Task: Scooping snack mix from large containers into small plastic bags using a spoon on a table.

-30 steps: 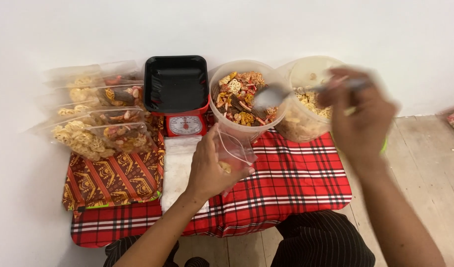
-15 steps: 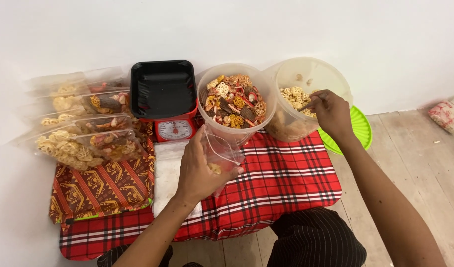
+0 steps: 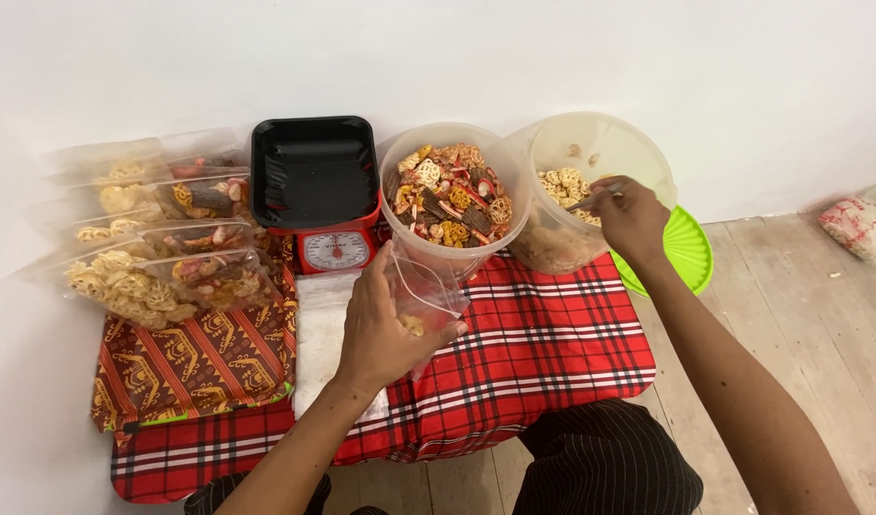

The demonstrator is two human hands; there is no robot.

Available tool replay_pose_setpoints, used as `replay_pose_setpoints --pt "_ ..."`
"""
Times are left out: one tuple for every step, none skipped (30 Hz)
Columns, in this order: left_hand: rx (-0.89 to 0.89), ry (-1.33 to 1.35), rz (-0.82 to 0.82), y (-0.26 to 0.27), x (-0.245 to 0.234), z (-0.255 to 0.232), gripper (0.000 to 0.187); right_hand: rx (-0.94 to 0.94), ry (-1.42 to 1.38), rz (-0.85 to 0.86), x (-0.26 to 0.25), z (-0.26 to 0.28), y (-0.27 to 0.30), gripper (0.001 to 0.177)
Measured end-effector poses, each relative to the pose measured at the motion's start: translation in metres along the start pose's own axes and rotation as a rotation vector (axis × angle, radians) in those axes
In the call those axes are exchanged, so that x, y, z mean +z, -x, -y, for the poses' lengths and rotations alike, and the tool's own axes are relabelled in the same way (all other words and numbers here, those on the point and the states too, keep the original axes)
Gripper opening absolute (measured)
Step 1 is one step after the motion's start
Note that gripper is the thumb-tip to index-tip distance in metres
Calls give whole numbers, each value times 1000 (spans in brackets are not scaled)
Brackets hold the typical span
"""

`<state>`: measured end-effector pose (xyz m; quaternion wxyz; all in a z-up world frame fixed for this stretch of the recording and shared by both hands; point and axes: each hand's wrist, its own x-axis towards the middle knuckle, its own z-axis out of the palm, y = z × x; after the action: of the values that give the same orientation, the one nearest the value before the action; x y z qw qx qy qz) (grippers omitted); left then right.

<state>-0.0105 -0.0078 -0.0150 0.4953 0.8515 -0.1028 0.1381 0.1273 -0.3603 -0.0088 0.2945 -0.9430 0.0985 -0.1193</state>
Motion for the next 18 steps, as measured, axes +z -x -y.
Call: replay_pose_setpoints --pt "0 0 -2 0 0 0 128 -2 0 0 0 -1 -1 17" --pt "3 0 0 -1 -1 0 129 21 21 -15 1 -2 -2 16" --pt "4 0 1 -1 -1 -1 129 44 43 -29 1 -2 -3 16" --pt "3 1 -2 -1 -1 0 129 41 44 -28 -1 6 1 16" --pt "-1 2 4 0 -1 0 129 41 41 -12 -3 13 5 17" --pt "-5 4 9 0 -1 0 129 41 39 3 -6 20 10 18" --pt "-5 5 11 0 -1 0 129 42 40 3 -3 12 6 18" --pt "0 0 9 1 -1 1 129 44 20 -19 0 5 3 17" --pt "7 -5 4 0 -1 1 129 43 -1 -43 3 -2 -2 17" --pt "8 -5 2 0 -1 2 129 41 0 -44 4 -3 -3 17" --pt "4 -6 4 1 -1 3 129 46 9 -46 4 -5 -3 17" --pt "0 -7 5 1 -1 4 129 50 19 -49 5 -6 -3 17" --pt "1 -8 6 1 0 4 129 51 18 -49 6 -13 -4 17" --pt "0 -17 3 1 0 4 130 64 -26 -53 7 -19 -6 16" --pt "-2 -26 -3 2 0 4 130 75 -71 -55 8 -25 -8 16" --pt "-3 -27 -5 2 -1 5 130 73 -71 -54 1 -18 -4 16" --pt "-8 -21 -3 2 -1 6 131 49 -219 -53 -6 -11 0 18" --pt "-13 -16 -1 2 -2 7 131 25 -367 -53 -13 -5 5 21"
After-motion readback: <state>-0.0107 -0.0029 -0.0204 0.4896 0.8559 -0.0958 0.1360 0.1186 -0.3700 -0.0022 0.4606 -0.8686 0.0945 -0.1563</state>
